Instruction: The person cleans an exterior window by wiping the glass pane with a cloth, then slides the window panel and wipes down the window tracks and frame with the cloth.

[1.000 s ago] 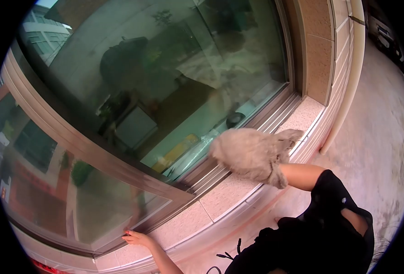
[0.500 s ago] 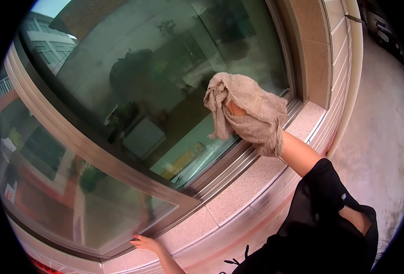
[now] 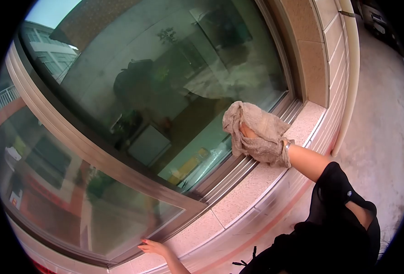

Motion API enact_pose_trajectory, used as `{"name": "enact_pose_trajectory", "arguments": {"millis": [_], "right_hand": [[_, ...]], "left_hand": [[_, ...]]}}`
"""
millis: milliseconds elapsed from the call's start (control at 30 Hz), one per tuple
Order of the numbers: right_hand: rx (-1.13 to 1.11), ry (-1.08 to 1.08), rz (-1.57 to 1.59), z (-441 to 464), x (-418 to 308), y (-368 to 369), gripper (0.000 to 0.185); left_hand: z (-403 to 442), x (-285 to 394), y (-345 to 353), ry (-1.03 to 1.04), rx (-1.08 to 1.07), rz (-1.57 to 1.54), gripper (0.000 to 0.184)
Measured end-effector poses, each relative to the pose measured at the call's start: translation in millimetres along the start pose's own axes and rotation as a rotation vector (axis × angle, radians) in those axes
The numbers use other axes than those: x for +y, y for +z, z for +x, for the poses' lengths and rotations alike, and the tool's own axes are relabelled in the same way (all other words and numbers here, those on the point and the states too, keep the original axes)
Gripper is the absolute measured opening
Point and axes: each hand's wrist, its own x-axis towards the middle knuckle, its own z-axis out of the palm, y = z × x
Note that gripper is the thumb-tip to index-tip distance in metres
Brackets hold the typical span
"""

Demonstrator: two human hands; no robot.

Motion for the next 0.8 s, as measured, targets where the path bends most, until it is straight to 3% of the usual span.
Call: {"name": "enact_pose_trajectory", "arguments": {"millis": [233, 400, 467, 667, 733, 800], "right_hand": [[0.266, -0.366, -0.537, 32, -26, 60, 0.023], [0.384, -0.459, -0.642, 48, -18, 55, 0.025], [0.525, -0.323, -0.642, 52, -2, 22, 0.025], [1.160, 0.448, -0.340, 30, 74, -104, 0.027], [1.158, 0.588, -0.286, 21, 71, -90, 0.028], [0.933, 0.567, -0.467, 18, 55, -46, 0.030]], "left_hand": [[-2, -3, 4, 0.076, 0.079, 0.018, 0.073], [4, -10, -10, 0.091, -0.025, 0.065, 0.076], [6, -7, -20, 0.129, -0.065, 0.095, 0.076], [-9, 9, -18, 0.103, -0.103, 0.026, 0.074], [-8, 8, -15, 0.082, -0.102, -0.077, 0.072], [-4, -2, -9, 0.100, -0.090, -0.028, 0.071]]}}
